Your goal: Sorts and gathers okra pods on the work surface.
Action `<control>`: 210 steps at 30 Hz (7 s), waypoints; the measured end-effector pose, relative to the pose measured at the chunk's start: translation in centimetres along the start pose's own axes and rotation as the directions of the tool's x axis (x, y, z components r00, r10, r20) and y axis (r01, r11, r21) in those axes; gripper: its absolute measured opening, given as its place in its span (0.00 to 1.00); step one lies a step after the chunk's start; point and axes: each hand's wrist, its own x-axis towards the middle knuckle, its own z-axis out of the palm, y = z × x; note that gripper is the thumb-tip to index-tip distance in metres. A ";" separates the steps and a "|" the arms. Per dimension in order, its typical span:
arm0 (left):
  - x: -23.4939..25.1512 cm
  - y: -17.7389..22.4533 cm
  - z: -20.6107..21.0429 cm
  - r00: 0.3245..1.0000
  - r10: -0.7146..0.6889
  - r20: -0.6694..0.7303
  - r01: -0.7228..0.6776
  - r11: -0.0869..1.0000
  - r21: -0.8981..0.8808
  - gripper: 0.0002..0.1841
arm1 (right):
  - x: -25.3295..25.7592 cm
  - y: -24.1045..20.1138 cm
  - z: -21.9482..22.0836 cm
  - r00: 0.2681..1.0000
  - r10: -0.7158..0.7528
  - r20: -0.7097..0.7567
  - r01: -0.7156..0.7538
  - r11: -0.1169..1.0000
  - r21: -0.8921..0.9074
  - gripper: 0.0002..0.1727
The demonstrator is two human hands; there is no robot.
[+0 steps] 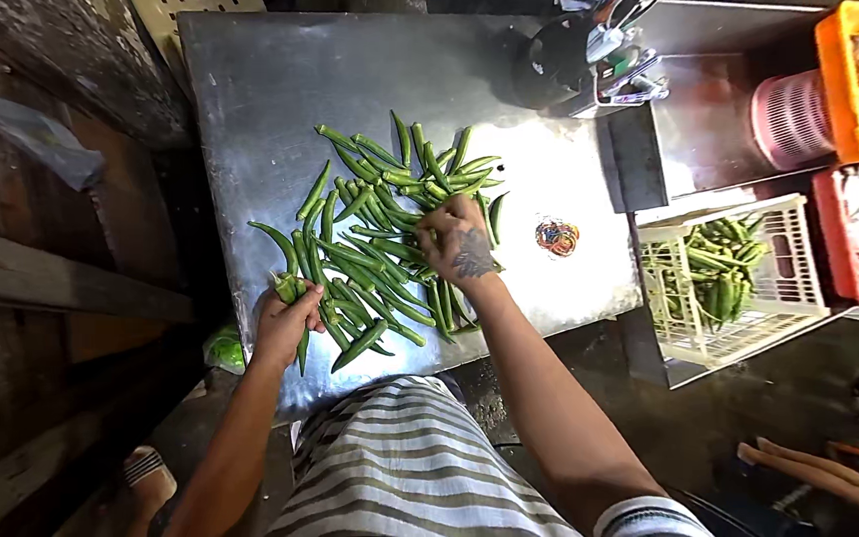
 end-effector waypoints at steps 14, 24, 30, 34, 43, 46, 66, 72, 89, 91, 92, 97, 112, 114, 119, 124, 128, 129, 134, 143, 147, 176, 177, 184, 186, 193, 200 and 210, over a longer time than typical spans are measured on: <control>-3.1 1.7 2.3 0.963 0.181 0.199 -0.107 0.937 -0.333 0.13 | 3.7 -6.3 5.4 0.984 -0.017 0.179 0.042 0.989 -0.140 0.12; -2.7 2.1 6.2 0.962 0.148 0.231 0.015 0.813 -0.581 0.15 | -3.2 -11.9 -1.4 1.000 0.004 -0.007 0.001 0.795 0.606 0.13; -3.1 2.0 8.4 0.936 0.158 0.315 0.035 0.848 -0.528 0.19 | -5.8 -10.9 -1.1 0.994 -0.028 -0.107 0.089 0.779 0.620 0.10; -3.1 1.6 9.4 0.936 0.134 0.325 0.040 0.878 -0.477 0.20 | -7.3 -10.0 -1.6 0.996 0.085 -0.001 -0.061 0.729 0.681 0.14; -3.6 1.3 12.4 0.864 0.220 0.452 -0.256 0.967 0.019 0.06 | -7.6 -4.7 -8.9 0.965 0.009 -0.263 0.150 0.802 0.578 0.28; -4.9 1.1 13.8 0.817 0.333 0.470 -0.516 0.785 0.342 0.21 | -7.6 -4.2 -10.3 0.964 -0.232 -0.129 0.262 0.902 0.343 0.33; -6.4 3.7 19.3 0.706 -0.075 0.705 -0.445 0.727 0.523 0.10 | -11.7 3.3 -9.9 0.891 -0.438 -0.118 0.398 0.630 0.667 0.12; -6.3 2.7 16.8 0.782 -0.015 0.623 -0.368 0.795 0.482 0.15 | -10.1 2.0 -7.9 0.857 -0.501 -0.121 0.441 0.592 0.675 0.13; -6.8 1.6 13.6 0.931 0.022 0.364 -0.222 0.827 0.517 0.13 | -11.5 22.2 -4.2 0.606 0.788 -0.108 -0.723 0.602 0.338 0.13; -6.6 2.1 14.3 0.906 0.025 0.422 -0.271 0.800 0.536 0.13 | -12.1 22.7 -5.4 0.597 0.797 -0.094 -0.722 0.584 0.370 0.19; -6.5 2.2 14.5 0.895 0.021 0.445 -0.288 0.789 0.543 0.13 | -12.4 22.9 -6.0 0.601 0.792 -0.104 -0.705 0.587 0.398 0.21; -6.1 2.4 14.6 0.871 -0.002 0.491 -0.314 0.767 0.560 0.12 | -14.1 24.4 -7.8 0.674 0.727 -0.132 -0.543 0.608 0.579 0.18; -5.9 2.3 16.0 0.838 -0.051 0.544 -0.338 0.734 0.589 0.11 | -17.4 22.0 -10.4 0.614 0.789 0.024 0.094 -0.103 0.990 0.10; -5.9 2.1 16.2 0.827 -0.053 0.559 -0.351 0.729 0.588 0.11 | -17.4 22.0 -10.7 0.636 0.768 0.083 0.085 -0.177 0.981 0.09; -6.4 1.8 15.9 0.816 -0.041 0.577 -0.360 0.745 0.561 0.11 | -16.8 21.6 -10.1 0.645 0.764 -0.020 0.138 -0.090 0.986 0.08; -6.5 2.1 16.1 0.822 -0.059 0.567 -0.346 0.739 0.579 0.11 | -16.4 20.2 -9.0 0.660 0.741 0.124 0.036 -0.196 0.980 0.12; -6.7 2.4 17.2 0.859 -0.146 0.491 -0.284 0.661 0.694 0.13 | -15.9 16.5 -5.9 0.852 0.519 0.072 -0.030 -0.089 0.996 0.16; -6.4 2.5 17.5 0.867 -0.161 0.471 -0.271 0.642 0.718 0.13 | -15.6 15.2 -5.1 0.886 0.458 0.069 -0.028 -0.097 0.995 0.15; -5.9 2.4 18.5 0.888 -0.158 0.431 -0.238 0.646 0.725 0.13 | -15.5 9.1 -2.5 0.958 0.281 0.060 -0.020 -0.144 0.989 0.05; -5.6 3.8 19.9 0.906 -0.178 0.384 -0.379 0.064 0.923 0.16 | -12.1 3.4 -6.0 0.958 -0.270 -0.093 0.253 0.650 0.717 0.31; -5.4 4.8 18.6 0.901 -0.091 0.423 -0.324 0.506 0.799 0.09 | -13.5 5.3 -5.9 0.921 -0.279 0.271 -0.046 0.615 0.787 0.32; -4.8 3.8 19.7 0.646 -0.171 0.744 -0.623 0.444 0.644 0.57 | -19.0 13.7 -7.6 0.948 0.315 -0.046 0.022 0.079 0.997 0.11; -4.5 4.1 19.3 0.650 -0.127 0.750 -0.619 0.485 0.618 0.57 | -20.0 16.3 -8.4 0.861 0.503 -0.070 0.052 0.050 0.997 0.10; -2.8 4.9 17.2 0.779 -0.115 0.617 -0.470 0.545 0.695 0.41 | -22.0 32.9 -14.0 0.090 0.927 -0.363 0.277 0.327 0.903 0.32; -2.8 4.2 17.1 0.794 -0.155 0.588 -0.438 0.523 0.731 0.35 | -21.4 33.3 -13.6 0.122 0.924 -0.362 0.103 0.351 0.931 0.34; -3.7 2.5 16.0 0.772 -0.236 0.590 -0.425 0.499 0.755 0.27 | -16.1 21.8 -7.4 0.616 0.745 -0.258 -0.207 0.469 0.859 0.13; -4.0 3.0 13.5 0.861 -0.187 0.473 -0.328 0.507 0.797 0.24 | -11.7 16.1 -3.1 0.888 0.424 -0.176 -0.265 0.787 0.557 0.10; -3.3 3.1 16.3 0.886 0.146 0.440 -0.375 0.785 0.493 0.11 | -5.4 12.1 0.1 0.806 0.591 0.033 -0.574 0.767 0.286 0.32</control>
